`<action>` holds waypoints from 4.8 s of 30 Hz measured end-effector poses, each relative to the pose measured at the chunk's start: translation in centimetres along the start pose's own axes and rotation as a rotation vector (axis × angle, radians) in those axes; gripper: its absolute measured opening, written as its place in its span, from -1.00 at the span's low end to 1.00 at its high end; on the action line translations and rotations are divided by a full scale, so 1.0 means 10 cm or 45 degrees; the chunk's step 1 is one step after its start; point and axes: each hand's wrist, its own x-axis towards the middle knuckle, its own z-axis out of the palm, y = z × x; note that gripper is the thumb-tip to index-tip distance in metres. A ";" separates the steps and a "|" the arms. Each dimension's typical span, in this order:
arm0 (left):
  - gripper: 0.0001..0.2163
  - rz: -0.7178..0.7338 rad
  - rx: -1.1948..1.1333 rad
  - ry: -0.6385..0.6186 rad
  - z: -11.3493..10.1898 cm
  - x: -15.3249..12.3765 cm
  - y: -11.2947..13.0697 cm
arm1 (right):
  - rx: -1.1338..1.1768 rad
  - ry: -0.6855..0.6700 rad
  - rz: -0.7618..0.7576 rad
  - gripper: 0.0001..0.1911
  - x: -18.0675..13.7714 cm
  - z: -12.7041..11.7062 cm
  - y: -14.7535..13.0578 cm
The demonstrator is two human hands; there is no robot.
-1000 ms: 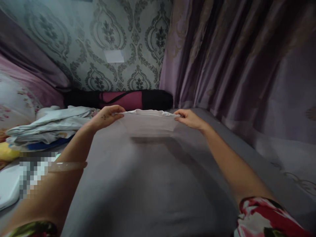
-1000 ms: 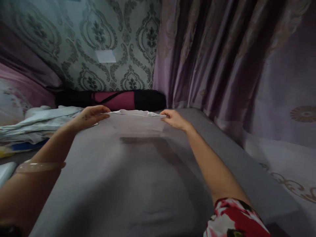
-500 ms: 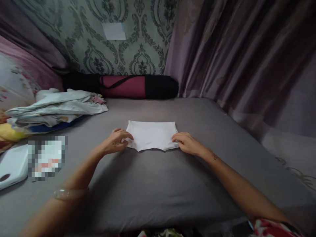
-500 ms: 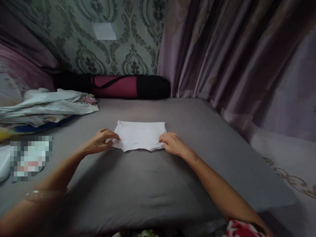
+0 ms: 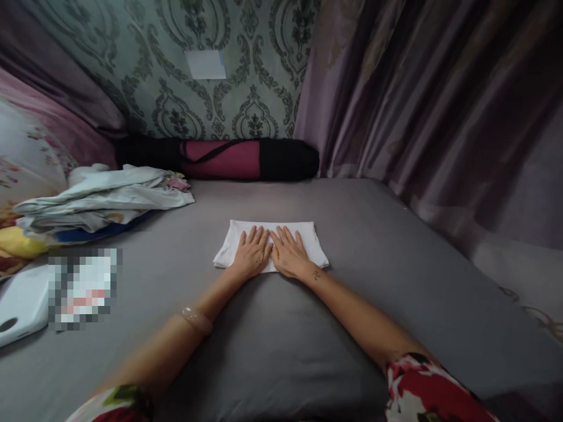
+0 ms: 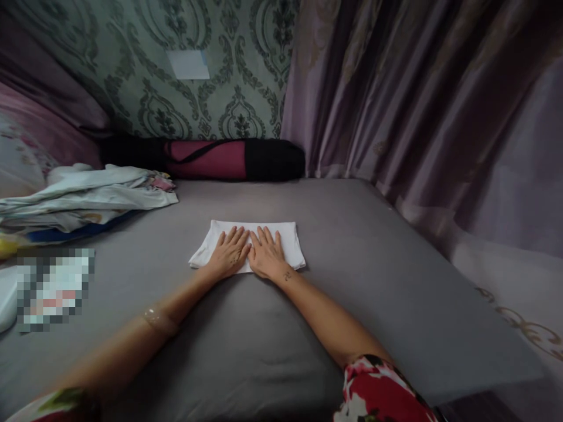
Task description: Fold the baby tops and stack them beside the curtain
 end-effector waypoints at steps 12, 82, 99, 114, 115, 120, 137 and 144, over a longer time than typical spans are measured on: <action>-0.52 0.059 -0.001 -0.044 -0.16 0.20 -0.08 | -0.030 0.002 -0.056 -0.43 0.24 -0.11 0.05; -0.51 -0.193 -0.561 0.342 0.12 -0.21 -1.01 | -0.089 -0.064 0.120 -0.38 -0.01 -0.09 0.38; -0.59 -0.219 -0.635 0.427 0.07 -0.23 -1.05 | -0.084 0.018 0.072 -0.40 0.16 0.01 -0.14; -0.64 -0.234 -0.638 0.455 0.07 -0.23 -1.08 | 0.008 -0.015 0.009 -0.40 0.35 0.12 -0.50; -0.64 -0.230 -0.640 0.459 0.07 -0.23 -1.08 | 0.017 -0.013 0.002 -0.40 0.38 0.13 -0.53; -0.66 -0.246 -0.651 0.468 0.08 -0.24 -1.08 | 0.045 0.026 -0.052 -0.40 0.48 0.22 -0.67; -0.66 -0.287 -0.722 0.523 0.06 -0.23 -1.11 | 0.025 0.060 -0.136 -0.44 0.92 0.43 -1.10; -0.65 -0.303 -0.696 0.536 0.07 -0.22 -1.10 | 0.219 -0.002 -0.096 -0.44 0.88 0.26 -1.01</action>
